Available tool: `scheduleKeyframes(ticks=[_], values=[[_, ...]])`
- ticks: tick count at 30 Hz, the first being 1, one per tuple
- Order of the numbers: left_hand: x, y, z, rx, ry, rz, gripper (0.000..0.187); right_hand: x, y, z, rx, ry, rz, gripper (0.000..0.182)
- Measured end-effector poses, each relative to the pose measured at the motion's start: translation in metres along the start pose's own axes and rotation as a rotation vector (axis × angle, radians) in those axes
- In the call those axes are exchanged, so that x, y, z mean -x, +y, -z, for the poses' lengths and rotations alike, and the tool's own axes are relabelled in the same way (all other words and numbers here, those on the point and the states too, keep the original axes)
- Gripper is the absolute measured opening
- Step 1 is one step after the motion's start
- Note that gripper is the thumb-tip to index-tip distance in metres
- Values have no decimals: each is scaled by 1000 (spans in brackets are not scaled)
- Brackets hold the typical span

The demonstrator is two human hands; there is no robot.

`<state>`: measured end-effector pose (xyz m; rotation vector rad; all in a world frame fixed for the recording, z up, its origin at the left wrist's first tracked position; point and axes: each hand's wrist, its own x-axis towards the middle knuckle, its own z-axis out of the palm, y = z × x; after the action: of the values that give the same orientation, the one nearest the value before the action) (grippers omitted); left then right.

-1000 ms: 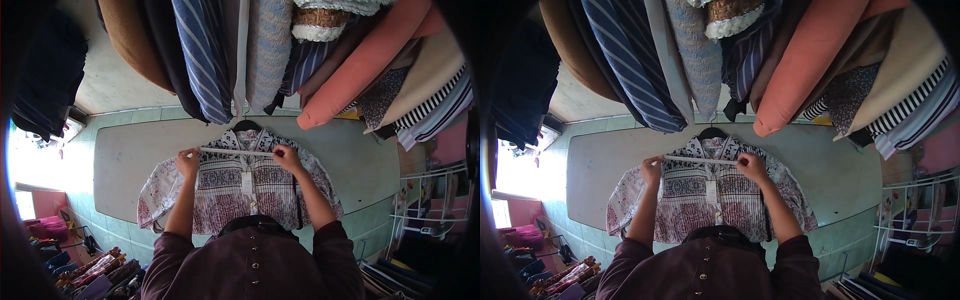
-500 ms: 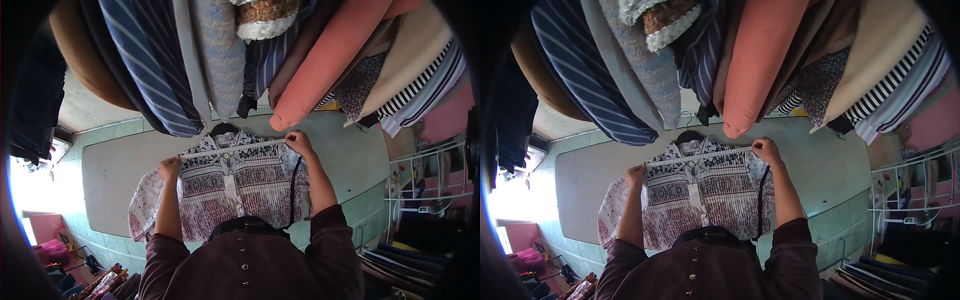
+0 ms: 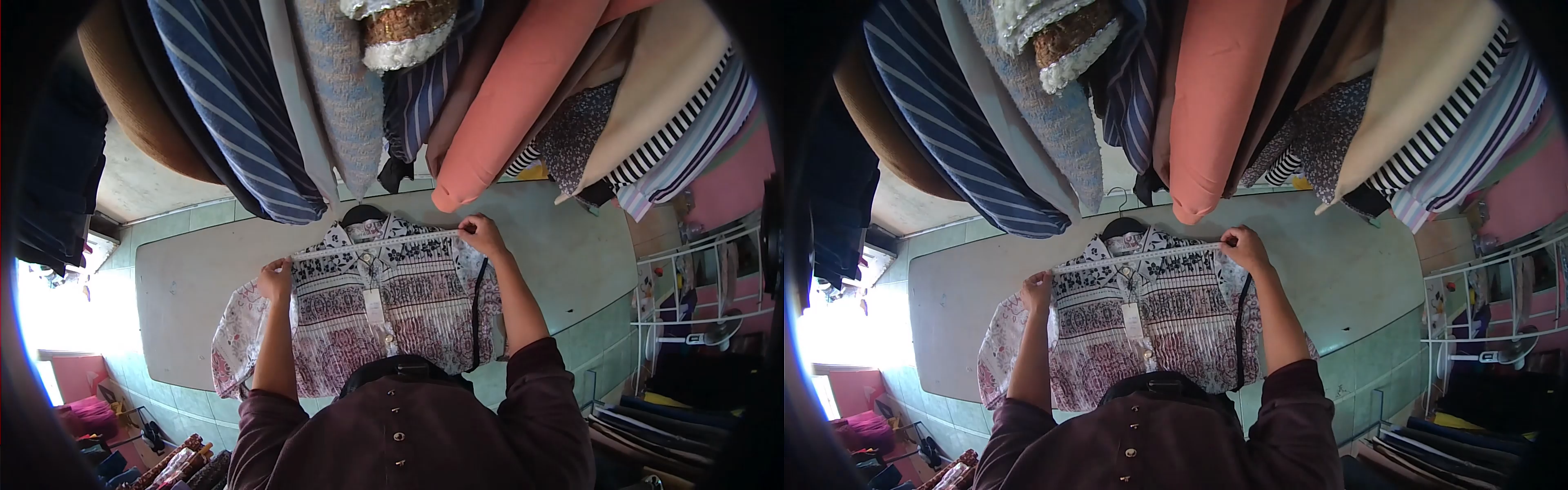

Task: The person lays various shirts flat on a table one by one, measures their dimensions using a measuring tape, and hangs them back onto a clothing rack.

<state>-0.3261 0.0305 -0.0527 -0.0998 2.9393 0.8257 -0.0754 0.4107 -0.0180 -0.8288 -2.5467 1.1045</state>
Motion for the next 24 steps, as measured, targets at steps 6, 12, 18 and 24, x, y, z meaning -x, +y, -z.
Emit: scheduleKeyframes(ticks=[6,12,18,24], values=[[73,65,8,492,-267,-652,7,26,-63,-41,-267,-144,87,45],[148,52,-24,144,-395,-844,55,118,-116,-50,-212,50,221,49],[149,31,-14,-341,-426,-949,66,278,-41,44,-262,-19,-232,11],[151,29,-16,-378,-385,-956,66,416,63,92,-165,408,-943,21]])
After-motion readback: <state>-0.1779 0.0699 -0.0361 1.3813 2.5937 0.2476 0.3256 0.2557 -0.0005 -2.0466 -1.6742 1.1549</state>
